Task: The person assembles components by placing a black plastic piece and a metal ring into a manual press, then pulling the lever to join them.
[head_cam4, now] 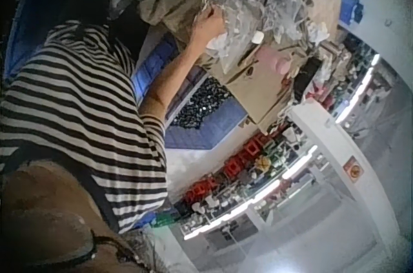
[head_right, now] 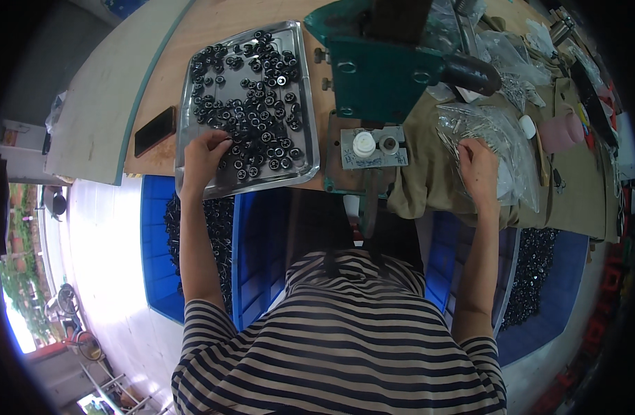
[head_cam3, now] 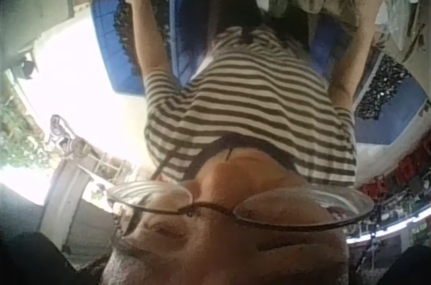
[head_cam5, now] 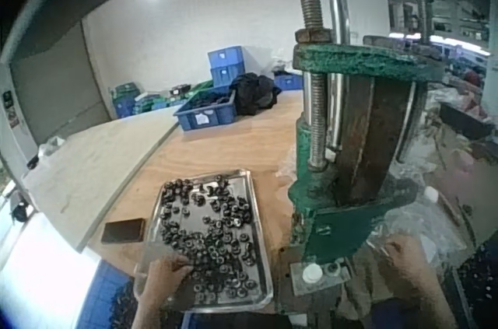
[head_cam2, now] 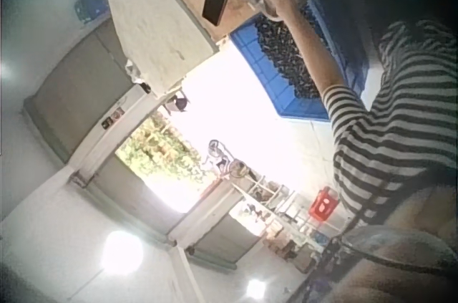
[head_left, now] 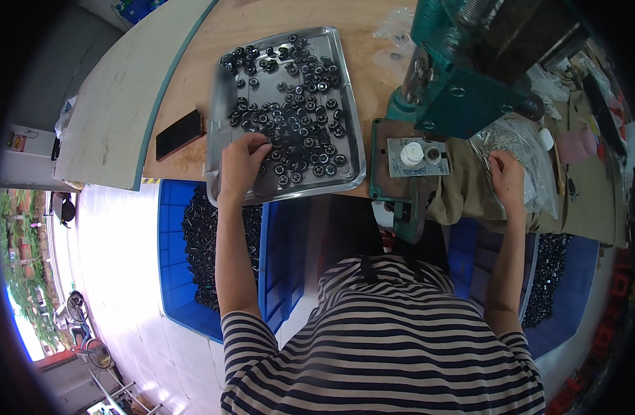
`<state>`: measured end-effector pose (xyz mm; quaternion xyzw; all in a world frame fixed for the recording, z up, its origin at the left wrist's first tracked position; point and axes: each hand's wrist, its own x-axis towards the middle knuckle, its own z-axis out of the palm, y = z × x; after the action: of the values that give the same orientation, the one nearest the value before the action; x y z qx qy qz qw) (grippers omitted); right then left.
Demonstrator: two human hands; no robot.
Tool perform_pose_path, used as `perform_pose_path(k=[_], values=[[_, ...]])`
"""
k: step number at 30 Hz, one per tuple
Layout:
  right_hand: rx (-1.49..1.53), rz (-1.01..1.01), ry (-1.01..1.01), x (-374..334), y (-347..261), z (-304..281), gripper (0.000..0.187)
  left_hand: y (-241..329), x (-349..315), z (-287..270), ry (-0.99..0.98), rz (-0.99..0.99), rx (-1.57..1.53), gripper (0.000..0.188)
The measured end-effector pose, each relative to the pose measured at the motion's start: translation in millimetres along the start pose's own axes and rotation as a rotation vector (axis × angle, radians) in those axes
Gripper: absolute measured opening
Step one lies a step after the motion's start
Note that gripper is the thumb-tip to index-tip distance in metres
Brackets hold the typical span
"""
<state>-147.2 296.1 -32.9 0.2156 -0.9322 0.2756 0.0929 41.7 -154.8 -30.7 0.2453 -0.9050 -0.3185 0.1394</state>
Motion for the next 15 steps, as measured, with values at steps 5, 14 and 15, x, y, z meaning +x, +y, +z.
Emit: perform_pose_path(k=[5,14,15], values=[[0.021,0.015,0.027,-2,-1,-3,0.009,30,-14,-2,0.106,0.019,-0.087,0.016],[0.401,0.108,0.123,-9,-5,0,0.014,124,-36,64,-0.053,0.101,-0.602,0.011],[0.496,0.122,0.102,-10,-10,1,0.018,138,-37,75,-0.049,0.172,-0.649,0.012]])
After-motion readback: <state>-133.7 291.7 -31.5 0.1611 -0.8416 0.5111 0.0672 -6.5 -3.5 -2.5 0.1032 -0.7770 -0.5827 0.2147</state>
